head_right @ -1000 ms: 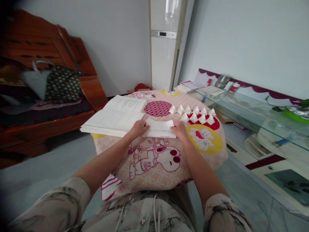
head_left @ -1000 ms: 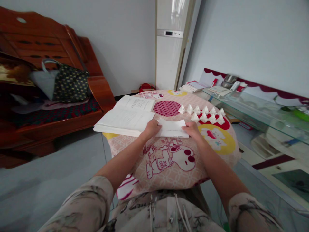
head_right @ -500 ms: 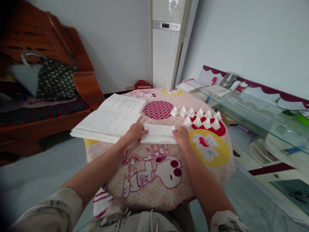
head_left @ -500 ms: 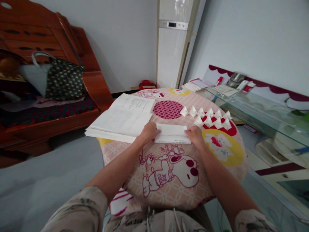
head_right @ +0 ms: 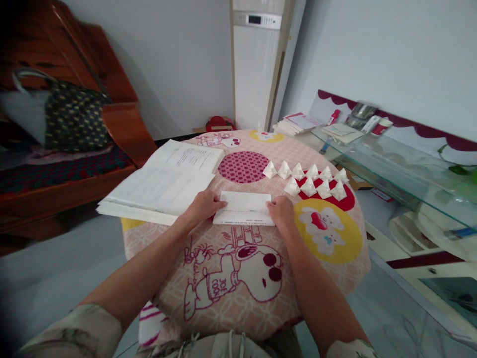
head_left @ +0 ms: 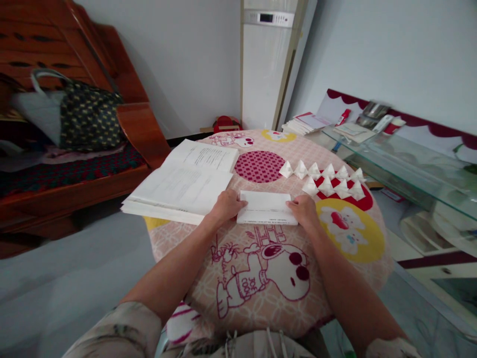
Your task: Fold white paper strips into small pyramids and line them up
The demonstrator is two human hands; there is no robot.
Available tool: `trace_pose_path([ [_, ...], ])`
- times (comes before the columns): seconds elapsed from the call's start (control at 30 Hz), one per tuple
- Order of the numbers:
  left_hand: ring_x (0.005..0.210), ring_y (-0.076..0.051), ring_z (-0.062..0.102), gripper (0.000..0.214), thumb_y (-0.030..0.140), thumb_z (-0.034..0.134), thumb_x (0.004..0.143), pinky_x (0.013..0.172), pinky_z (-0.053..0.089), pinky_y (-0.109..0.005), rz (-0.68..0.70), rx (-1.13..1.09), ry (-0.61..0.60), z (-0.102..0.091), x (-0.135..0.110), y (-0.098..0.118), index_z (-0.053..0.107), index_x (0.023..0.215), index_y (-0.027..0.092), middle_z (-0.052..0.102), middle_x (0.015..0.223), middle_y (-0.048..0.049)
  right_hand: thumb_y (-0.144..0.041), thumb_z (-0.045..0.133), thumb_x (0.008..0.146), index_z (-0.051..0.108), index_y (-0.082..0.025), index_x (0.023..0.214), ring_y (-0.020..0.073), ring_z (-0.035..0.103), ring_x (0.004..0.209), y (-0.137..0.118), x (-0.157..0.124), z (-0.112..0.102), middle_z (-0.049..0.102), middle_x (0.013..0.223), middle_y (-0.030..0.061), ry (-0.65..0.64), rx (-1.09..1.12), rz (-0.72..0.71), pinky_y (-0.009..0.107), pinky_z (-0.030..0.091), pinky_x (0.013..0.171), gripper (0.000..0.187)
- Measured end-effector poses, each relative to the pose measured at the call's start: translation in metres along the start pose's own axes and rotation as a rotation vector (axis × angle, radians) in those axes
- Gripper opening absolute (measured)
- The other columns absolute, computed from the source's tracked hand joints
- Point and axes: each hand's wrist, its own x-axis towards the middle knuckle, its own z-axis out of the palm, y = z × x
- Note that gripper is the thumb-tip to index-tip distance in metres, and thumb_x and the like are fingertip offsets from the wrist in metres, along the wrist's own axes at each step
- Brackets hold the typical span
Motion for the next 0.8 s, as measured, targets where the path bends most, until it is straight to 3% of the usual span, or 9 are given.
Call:
trace_pose_path([
  [0.3, 0.077, -0.02, 0.069, 0.025, 0.037, 0.065, 0.092, 0.074, 0.049, -0.027, 0.006, -0.05, 0.001, 0.0033, 0.0027, -0.0045, 0.074, 0.081, 0.016, 0.069, 0.067, -0.0053, -0.034, 0.061, 0.092, 0.08, -0.013, 0.08, 0.0212, 0.063, 0.074, -0.0028, -0.0019, -0.0046, 0.076, 0.081, 0.0132, -0.019, 0.009, -0.005, 0.029, 0.039, 0.065, 0.031],
  [0.8, 0.073, -0.02, 0.068, 0.023, 0.035, 0.063, 0.091, 0.071, 0.048, -0.027, 0.02, -0.092, 0.008, 0.0028, 0.0021, -0.0057, 0.074, 0.079, 0.018, 0.064, 0.058, -0.0032, -0.037, 0.06, 0.095, 0.081, -0.012, 0.092, 0.0226, 0.067, 0.081, -0.0058, -0.0015, -0.0028, 0.078, 0.092, 0.0153, -0.032, -0.034, 0.034, 0.029, 0.04, 0.067, 0.032],
])
